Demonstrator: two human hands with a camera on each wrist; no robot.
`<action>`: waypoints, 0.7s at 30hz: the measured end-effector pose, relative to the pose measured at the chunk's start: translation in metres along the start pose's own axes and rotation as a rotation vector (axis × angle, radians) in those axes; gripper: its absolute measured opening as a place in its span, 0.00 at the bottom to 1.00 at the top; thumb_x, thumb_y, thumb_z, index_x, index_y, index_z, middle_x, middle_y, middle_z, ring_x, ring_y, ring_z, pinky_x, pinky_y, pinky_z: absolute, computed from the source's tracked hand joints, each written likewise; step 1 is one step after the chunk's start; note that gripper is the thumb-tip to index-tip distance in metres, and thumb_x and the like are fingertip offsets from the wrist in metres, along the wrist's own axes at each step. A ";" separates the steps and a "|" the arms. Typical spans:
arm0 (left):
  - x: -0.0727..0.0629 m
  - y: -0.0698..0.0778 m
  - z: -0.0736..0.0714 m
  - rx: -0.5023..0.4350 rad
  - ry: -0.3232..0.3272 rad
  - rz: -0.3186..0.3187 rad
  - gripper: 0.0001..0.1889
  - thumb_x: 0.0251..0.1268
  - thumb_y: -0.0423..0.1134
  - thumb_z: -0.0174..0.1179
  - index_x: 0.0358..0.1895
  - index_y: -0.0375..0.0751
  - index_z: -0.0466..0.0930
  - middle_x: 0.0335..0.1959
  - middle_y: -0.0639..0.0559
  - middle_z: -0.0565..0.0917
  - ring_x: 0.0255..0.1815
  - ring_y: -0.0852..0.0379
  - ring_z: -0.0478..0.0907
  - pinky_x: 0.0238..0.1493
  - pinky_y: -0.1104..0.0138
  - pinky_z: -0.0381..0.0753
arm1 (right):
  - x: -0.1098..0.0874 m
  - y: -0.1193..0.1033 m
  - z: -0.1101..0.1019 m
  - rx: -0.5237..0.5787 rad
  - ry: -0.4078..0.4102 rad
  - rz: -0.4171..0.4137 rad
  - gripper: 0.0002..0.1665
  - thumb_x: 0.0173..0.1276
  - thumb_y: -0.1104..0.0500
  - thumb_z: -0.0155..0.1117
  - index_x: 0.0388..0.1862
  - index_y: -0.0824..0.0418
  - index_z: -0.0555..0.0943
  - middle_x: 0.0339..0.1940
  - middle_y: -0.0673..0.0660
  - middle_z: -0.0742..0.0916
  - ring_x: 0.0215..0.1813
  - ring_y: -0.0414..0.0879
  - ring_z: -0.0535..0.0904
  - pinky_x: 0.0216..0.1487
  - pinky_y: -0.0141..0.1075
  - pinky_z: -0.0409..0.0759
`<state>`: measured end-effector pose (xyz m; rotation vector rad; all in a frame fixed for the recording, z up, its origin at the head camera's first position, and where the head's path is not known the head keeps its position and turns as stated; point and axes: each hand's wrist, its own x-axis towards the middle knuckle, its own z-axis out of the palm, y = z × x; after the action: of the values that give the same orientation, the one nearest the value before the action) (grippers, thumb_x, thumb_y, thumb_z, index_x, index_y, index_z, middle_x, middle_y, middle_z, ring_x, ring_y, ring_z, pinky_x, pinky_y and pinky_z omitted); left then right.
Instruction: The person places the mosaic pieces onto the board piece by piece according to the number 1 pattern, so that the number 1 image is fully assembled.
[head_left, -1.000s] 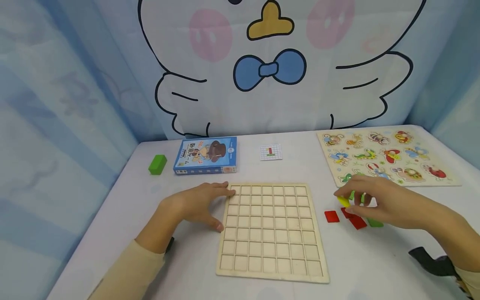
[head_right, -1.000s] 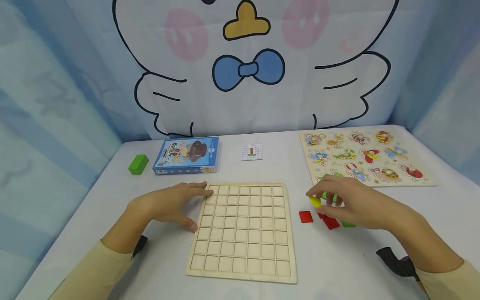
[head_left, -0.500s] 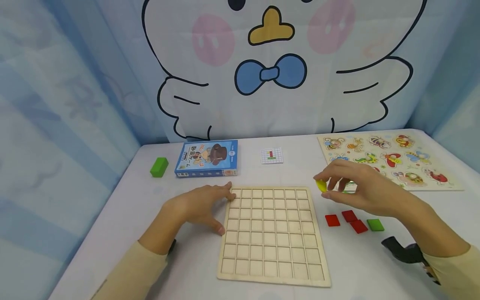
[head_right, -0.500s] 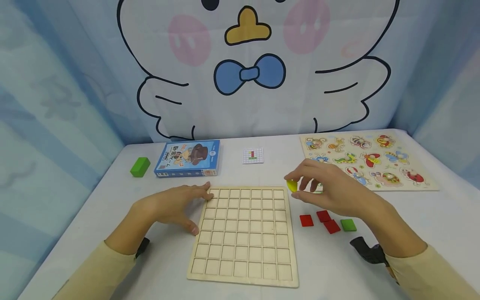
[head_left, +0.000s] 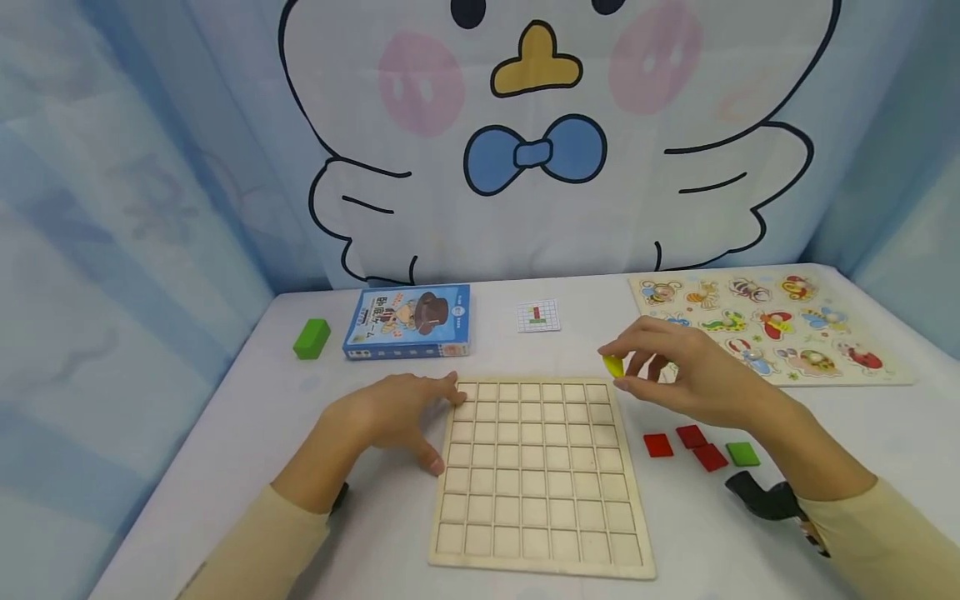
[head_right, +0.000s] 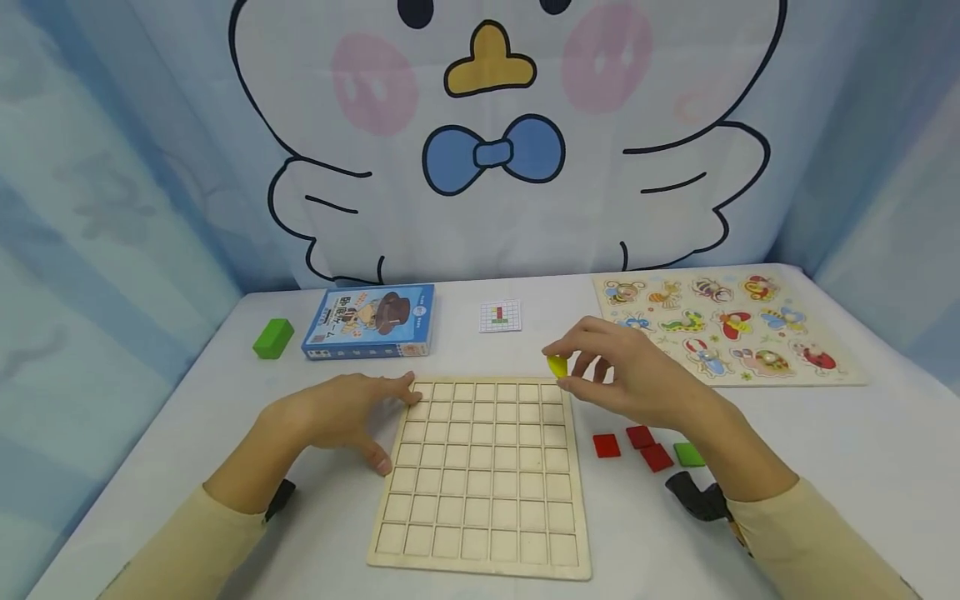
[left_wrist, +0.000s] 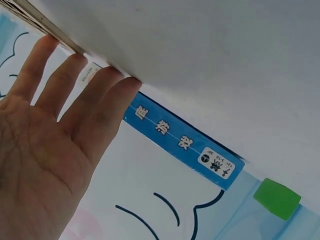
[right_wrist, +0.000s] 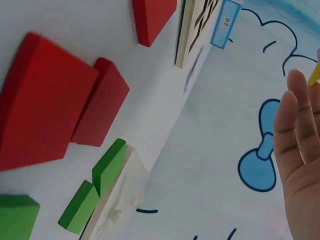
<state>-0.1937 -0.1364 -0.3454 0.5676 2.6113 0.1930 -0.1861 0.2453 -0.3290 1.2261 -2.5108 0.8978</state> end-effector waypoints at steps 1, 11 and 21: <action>-0.001 0.000 0.000 0.004 0.000 -0.002 0.48 0.42 0.58 0.83 0.73 0.64 0.72 0.82 0.60 0.59 0.80 0.46 0.62 0.78 0.47 0.63 | 0.002 0.000 0.002 0.003 -0.001 -0.003 0.26 0.60 0.68 0.77 0.56 0.51 0.84 0.47 0.43 0.85 0.40 0.34 0.81 0.35 0.29 0.85; -0.001 0.000 0.001 -0.026 0.009 0.022 0.48 0.44 0.57 0.82 0.74 0.64 0.70 0.83 0.60 0.57 0.81 0.46 0.60 0.79 0.47 0.61 | 0.018 0.001 0.009 0.016 -0.055 0.011 0.23 0.64 0.64 0.76 0.57 0.51 0.84 0.47 0.40 0.85 0.41 0.34 0.82 0.36 0.31 0.86; -0.005 0.000 0.003 -0.033 -0.001 0.008 0.48 0.45 0.56 0.81 0.75 0.64 0.70 0.83 0.58 0.57 0.81 0.45 0.60 0.79 0.46 0.61 | 0.033 0.001 0.027 0.101 -0.133 0.048 0.20 0.69 0.61 0.73 0.59 0.51 0.83 0.47 0.42 0.84 0.43 0.36 0.82 0.38 0.33 0.86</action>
<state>-0.1881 -0.1388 -0.3462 0.5665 2.6005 0.2378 -0.2055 0.2080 -0.3370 1.3011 -2.6375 0.9969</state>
